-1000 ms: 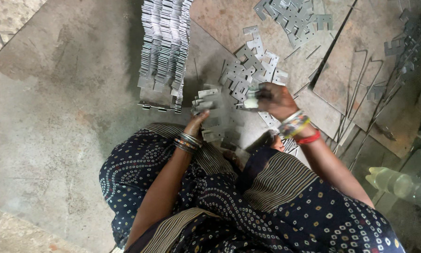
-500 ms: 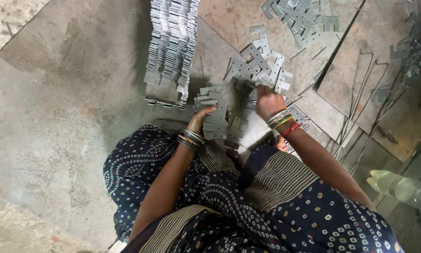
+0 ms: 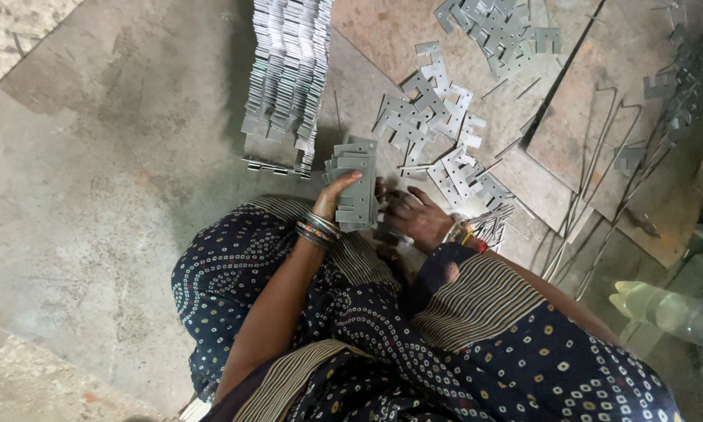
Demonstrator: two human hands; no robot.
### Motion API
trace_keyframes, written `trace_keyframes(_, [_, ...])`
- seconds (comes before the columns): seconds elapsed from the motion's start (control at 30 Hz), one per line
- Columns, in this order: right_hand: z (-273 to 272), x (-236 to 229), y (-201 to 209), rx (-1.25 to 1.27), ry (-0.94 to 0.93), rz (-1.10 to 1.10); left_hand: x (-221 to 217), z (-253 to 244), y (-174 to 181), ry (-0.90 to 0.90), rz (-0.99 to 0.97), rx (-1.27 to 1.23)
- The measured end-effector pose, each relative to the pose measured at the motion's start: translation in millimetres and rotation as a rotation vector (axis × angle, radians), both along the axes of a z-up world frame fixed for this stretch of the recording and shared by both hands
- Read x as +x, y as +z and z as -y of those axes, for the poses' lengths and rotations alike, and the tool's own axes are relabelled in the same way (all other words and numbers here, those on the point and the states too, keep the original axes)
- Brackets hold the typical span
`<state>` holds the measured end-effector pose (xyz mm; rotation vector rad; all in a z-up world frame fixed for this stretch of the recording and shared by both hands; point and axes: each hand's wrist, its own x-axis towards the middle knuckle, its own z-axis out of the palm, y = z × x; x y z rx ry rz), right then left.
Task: The person sits on the floor and uses a white cloth to wipe small metal brackets. They pick up brackets from a scattered pile, wipe them, and place them into a neat stack. The person occasionally uses a long metal rod to gather scattered brackets into a pile.
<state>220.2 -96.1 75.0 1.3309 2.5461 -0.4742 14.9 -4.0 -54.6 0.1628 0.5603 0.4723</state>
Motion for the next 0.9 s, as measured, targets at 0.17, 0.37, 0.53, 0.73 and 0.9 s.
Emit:
trace_keyframes(0.17, [10, 14, -24, 0.024, -0.107, 0.277, -1, 1, 0, -0.015, 0.018, 0.027])
trace_keyframes(0.37, [10, 39, -8, 0.011, -0.337, 0.221, -2, 3, 10, -0.039, -0.083, 0.1])
trace_keyframes(0.53, [-4, 23, 54, 0.596, -0.25, -0.093, 1, 7, -18, -0.083, -0.086, 0.121])
trace_keyframes(0.73, [-26, -10, 76, 0.713, 0.103, -0.353, 7, 11, -44, -0.07, -0.022, 0.156])
trace_keyframes(0.9, [-20, -2, 18, 0.191, -0.484, -0.145, -6, 17, -22, -0.157, -0.141, 0.139])
